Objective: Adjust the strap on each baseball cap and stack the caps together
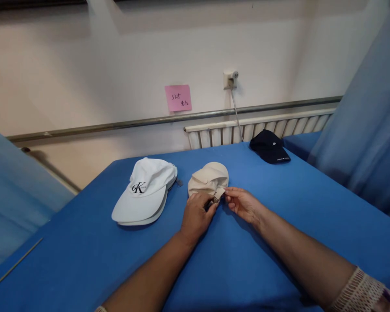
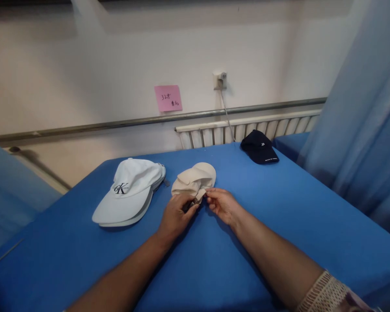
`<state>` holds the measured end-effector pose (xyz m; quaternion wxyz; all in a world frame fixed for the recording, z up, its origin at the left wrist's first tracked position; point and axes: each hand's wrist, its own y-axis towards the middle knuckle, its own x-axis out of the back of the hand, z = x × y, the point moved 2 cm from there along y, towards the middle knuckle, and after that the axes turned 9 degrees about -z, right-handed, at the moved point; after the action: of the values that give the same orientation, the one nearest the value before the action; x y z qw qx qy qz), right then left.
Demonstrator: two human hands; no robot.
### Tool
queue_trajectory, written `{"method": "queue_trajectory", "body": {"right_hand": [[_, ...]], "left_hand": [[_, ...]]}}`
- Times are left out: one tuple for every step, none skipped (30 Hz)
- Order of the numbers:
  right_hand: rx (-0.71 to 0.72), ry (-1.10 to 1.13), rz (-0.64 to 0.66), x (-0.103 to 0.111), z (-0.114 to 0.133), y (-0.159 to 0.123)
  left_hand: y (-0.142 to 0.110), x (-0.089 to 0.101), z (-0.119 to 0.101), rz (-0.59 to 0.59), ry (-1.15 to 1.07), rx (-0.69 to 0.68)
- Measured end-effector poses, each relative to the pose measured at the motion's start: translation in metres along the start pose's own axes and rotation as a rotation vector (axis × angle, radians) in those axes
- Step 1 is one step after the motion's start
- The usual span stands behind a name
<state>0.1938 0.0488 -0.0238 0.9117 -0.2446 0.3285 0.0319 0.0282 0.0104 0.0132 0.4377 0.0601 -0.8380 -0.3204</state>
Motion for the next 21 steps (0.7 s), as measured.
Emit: {"method": "queue_trajectory", "body": {"right_hand": [[-0.044,0.028,-0.002,-0.001,0.001,-0.001],[-0.089,0.055,-0.010,-0.002,0.001,-0.003],[-0.126,0.072,-0.020,-0.004,0.001,-0.005],[-0.149,0.070,-0.024,-0.005,0.001,-0.007],[-0.156,0.056,-0.030,-0.007,0.000,-0.008],[-0.148,0.038,-0.040,-0.008,0.000,-0.009],[-0.132,0.024,-0.049,-0.008,-0.001,-0.010],[-0.112,0.020,-0.050,-0.009,-0.001,-0.010],[-0.088,0.029,-0.039,-0.009,-0.001,-0.010],[-0.063,0.046,-0.019,-0.009,-0.001,-0.011],[-0.039,0.062,0.005,-0.010,-0.001,-0.011],[-0.016,0.075,0.031,-0.010,-0.001,-0.011],[0.007,0.080,0.056,-0.010,-0.001,-0.011],[0.030,0.079,0.076,-0.010,-0.002,-0.012],[0.054,0.076,0.086,-0.010,-0.003,-0.012],[0.079,0.077,0.089,-0.010,-0.004,-0.012],[0.102,0.079,0.088,-0.011,-0.006,-0.012],[0.122,0.082,0.084,-0.011,-0.008,-0.012],[0.138,0.085,0.082,-0.012,-0.009,-0.013],[0.151,0.091,0.081,-0.013,-0.011,-0.013],[0.162,0.099,0.083,-0.014,-0.012,-0.014]], "left_hand": [[0.000,-0.001,0.001,0.000,-0.006,0.007],[0.000,-0.001,0.002,0.000,-0.011,0.011],[-0.001,-0.002,0.002,0.001,-0.013,0.009],[-0.001,-0.002,0.001,0.003,-0.011,0.001],[-0.002,-0.001,0.000,0.005,-0.004,-0.012],[-0.002,-0.001,-0.001,0.006,0.007,-0.026],[-0.003,0.000,-0.003,0.004,0.020,-0.040],[-0.003,0.000,-0.005,0.000,0.033,-0.050],[-0.004,0.001,-0.006,-0.008,0.043,-0.058],[-0.004,0.001,-0.007,-0.017,0.047,-0.061],[-0.004,0.002,-0.009,-0.029,0.045,-0.062],[-0.003,0.002,-0.009,-0.044,0.039,-0.061],[-0.003,0.003,-0.010,-0.059,0.030,-0.057],[-0.002,0.003,-0.011,-0.075,0.021,-0.051],[-0.002,0.004,-0.012,-0.092,0.010,-0.043],[-0.002,0.005,-0.013,-0.112,-0.003,-0.035],[-0.002,0.006,-0.014,-0.137,-0.018,-0.027],[-0.002,0.007,-0.015,-0.162,-0.032,-0.022],[-0.003,0.007,-0.016,-0.183,-0.046,-0.020],[-0.003,0.008,-0.017,-0.198,-0.056,-0.021],[-0.003,0.007,-0.018,-0.202,-0.064,-0.021]]}}
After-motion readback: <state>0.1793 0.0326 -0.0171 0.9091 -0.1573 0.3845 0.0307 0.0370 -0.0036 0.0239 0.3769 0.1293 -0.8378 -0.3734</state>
